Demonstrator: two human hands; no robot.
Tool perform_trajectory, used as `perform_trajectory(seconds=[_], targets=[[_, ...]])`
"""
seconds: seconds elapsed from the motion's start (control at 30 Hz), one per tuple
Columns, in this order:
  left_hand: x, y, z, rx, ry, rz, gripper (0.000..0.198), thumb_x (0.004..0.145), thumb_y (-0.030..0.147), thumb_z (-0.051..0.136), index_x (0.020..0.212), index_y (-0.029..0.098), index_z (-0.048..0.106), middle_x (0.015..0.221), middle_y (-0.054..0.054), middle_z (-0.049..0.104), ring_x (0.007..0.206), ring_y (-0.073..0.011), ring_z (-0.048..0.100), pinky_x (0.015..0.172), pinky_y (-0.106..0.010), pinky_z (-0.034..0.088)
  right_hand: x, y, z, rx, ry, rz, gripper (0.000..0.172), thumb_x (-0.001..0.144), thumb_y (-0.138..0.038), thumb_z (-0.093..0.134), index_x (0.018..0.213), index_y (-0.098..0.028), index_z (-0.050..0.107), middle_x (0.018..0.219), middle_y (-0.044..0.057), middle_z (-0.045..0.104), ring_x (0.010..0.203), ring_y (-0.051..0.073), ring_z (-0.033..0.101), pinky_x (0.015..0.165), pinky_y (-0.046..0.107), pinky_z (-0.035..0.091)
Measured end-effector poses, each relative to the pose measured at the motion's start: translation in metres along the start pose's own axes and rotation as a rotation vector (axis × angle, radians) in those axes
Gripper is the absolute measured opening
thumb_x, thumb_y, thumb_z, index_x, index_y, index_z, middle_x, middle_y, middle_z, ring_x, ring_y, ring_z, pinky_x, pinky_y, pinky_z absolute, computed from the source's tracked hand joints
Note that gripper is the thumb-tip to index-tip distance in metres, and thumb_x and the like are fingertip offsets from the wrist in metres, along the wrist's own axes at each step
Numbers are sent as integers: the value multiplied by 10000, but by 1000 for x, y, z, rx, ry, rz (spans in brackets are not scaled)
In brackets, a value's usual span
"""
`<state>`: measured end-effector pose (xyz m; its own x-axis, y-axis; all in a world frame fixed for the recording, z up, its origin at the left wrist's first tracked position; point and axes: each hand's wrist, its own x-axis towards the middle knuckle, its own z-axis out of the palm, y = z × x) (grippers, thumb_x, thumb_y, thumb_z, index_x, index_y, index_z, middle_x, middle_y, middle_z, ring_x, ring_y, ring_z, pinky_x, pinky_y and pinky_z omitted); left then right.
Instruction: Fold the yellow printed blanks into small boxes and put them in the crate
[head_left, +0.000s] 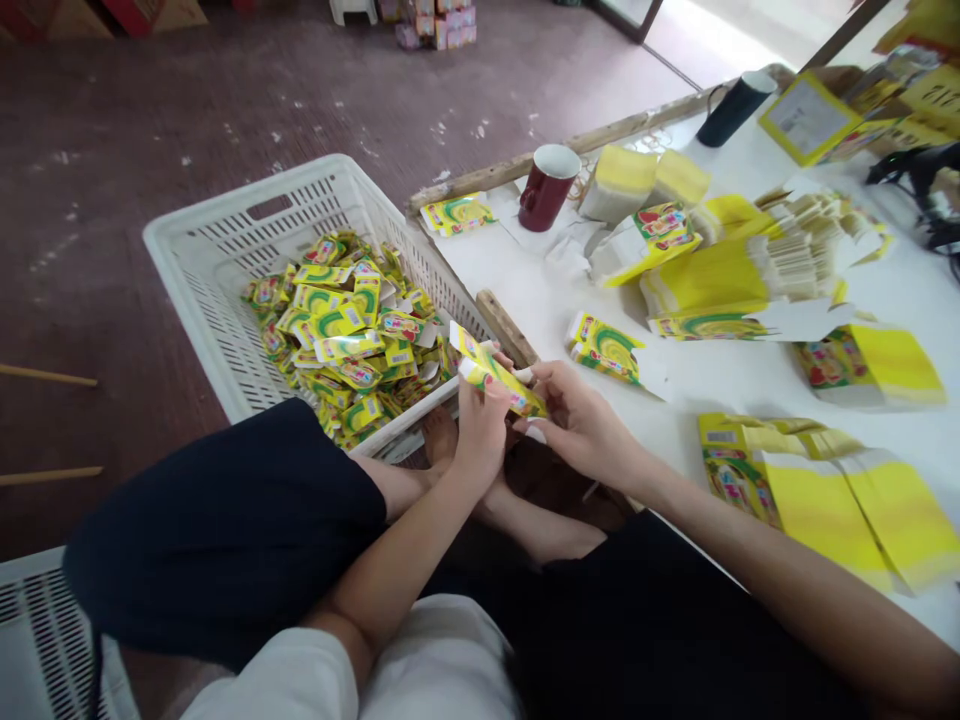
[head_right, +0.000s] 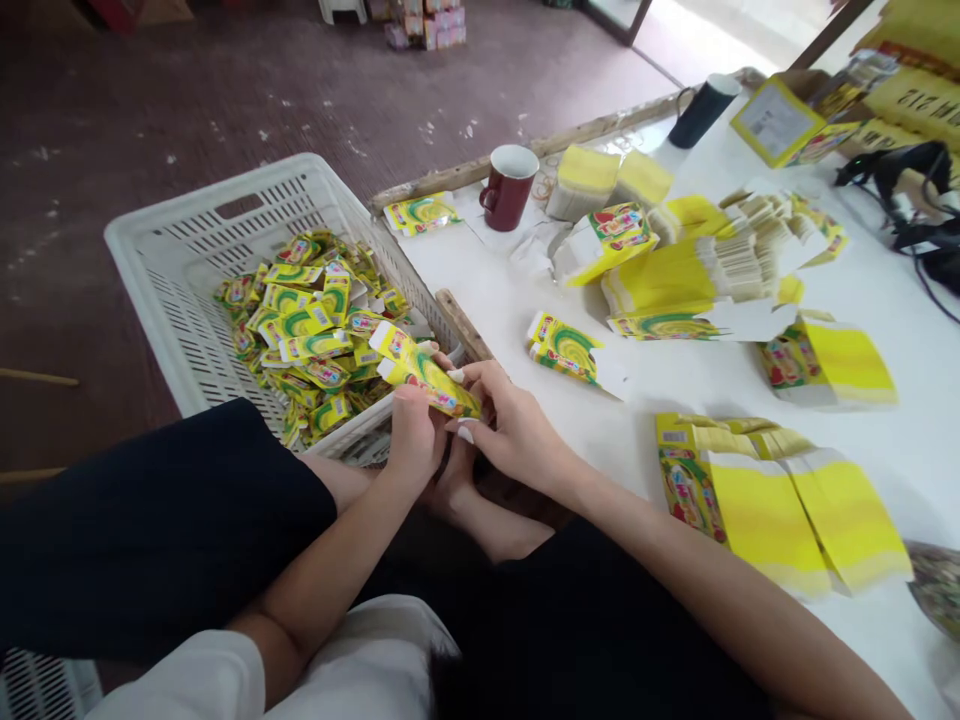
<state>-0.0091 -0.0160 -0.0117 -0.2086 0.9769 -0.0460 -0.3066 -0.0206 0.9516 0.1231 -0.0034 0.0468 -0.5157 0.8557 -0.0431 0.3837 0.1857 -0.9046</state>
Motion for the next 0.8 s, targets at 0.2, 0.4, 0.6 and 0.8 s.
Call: perform_trajectory(seconds=[0.2, 0.4, 0.6, 0.8], targets=[[9, 9, -11, -220, 59, 72, 608, 613, 680, 814, 990, 239, 632, 819, 6, 666, 704, -140, 632, 712, -290, 560, -1, -15, -8, 9, 72, -58, 137, 870, -247, 685, 982, -241, 607, 762, -31, 570, 655, 134, 507, 597, 263, 423], [10, 6, -17, -234, 57, 46, 420, 630, 537, 886, 843, 238, 682, 803, 18, 734, 733, -155, 700, 719, -293, 597, -2, -10, -15, 208, 92, 20, 270, 892, -510, 678, 949, -251, 624, 804, -6, 614, 713, 172, 574, 635, 296, 484], [12, 10, -18, -144, 12, 79, 372, 816, 518, 776, 1063, 254, 691, 992, -41, 765, 979, -215, 736, 891, -350, 586, -1, -2, -34, -237, 219, -150, 68, 951, -264, 589, 921, -240, 645, 810, 8, 659, 722, 180, 595, 657, 307, 474], [23, 45, -40, 318, -304, 346, 1189, 484, 715, 888, 1475, 267, 407, 1575, -167, 432, 1506, -386, 352, 1237, -534, 280, -14, -7, -55, -887, 188, -546, 207, 991, -143, 526, 1010, -276, 683, 903, 17, 710, 874, 201, 594, 889, 390, 489]])
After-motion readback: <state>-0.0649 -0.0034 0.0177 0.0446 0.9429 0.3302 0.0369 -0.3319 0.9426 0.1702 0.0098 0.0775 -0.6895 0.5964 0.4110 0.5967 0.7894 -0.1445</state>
